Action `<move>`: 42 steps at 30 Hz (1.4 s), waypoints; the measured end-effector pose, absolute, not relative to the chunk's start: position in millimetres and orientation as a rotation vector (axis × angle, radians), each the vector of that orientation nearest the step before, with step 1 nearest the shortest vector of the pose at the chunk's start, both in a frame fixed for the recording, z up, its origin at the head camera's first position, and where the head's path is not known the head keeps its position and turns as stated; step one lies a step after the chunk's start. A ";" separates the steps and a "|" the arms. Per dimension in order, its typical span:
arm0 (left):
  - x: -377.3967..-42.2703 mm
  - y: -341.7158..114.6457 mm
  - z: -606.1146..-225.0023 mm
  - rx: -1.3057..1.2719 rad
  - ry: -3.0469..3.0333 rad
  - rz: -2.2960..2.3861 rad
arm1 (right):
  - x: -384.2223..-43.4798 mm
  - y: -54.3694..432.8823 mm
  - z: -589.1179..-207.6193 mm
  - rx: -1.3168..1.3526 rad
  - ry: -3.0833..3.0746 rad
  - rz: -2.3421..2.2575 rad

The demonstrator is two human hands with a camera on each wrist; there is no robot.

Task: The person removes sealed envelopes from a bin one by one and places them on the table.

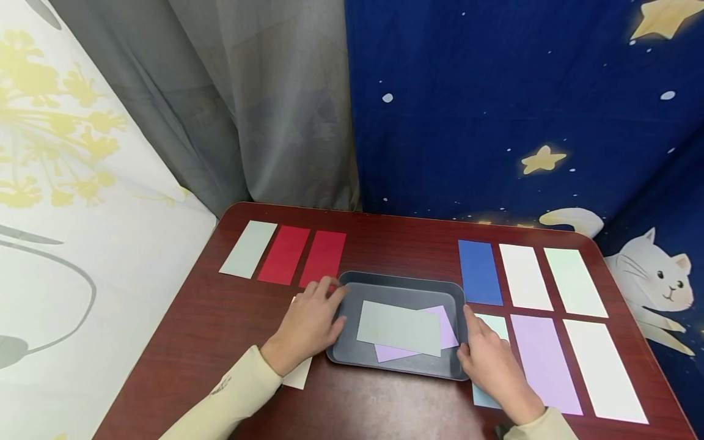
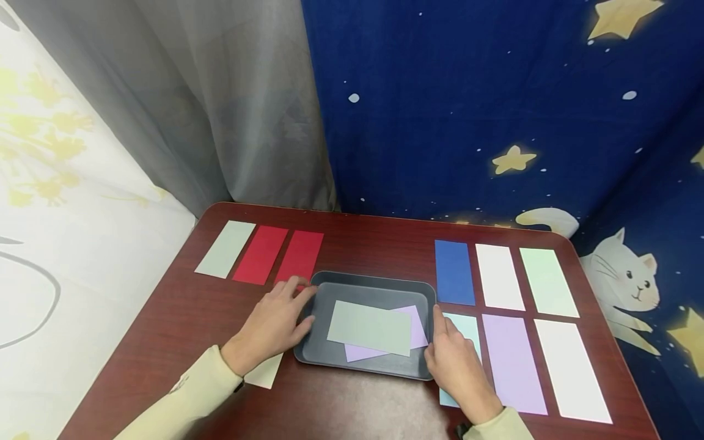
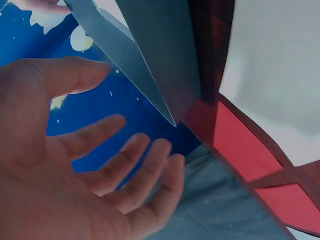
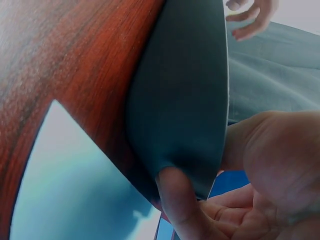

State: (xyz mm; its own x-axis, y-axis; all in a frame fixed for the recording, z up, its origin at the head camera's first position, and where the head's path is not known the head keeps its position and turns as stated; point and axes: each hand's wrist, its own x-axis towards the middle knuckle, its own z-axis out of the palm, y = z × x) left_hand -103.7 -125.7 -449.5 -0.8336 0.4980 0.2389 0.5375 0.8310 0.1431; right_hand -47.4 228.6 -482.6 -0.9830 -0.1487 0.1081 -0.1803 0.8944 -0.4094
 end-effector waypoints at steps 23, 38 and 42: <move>-123.8 -64.3 -460.2 -1.594 -2.720 0.057 | -47.5 229.1 -483.3 0.263 -2.976 0.644; -132.6 -47.2 -469.9 -1.626 -2.828 0.268 | -48.5 227.7 -483.8 0.261 -2.978 0.654; -133.6 -45.9 -471.7 -1.621 -2.870 0.266 | -48.7 228.2 -484.5 0.265 -2.968 0.652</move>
State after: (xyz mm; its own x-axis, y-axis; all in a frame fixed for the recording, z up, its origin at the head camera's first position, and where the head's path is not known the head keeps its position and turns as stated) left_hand -133.6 -45.9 -471.7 -0.5091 0.8319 -0.2206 0.8583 0.5098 -0.0583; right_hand -48.7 228.2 -484.5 -0.9808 -0.1490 0.1259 -0.1881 0.8939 -0.4069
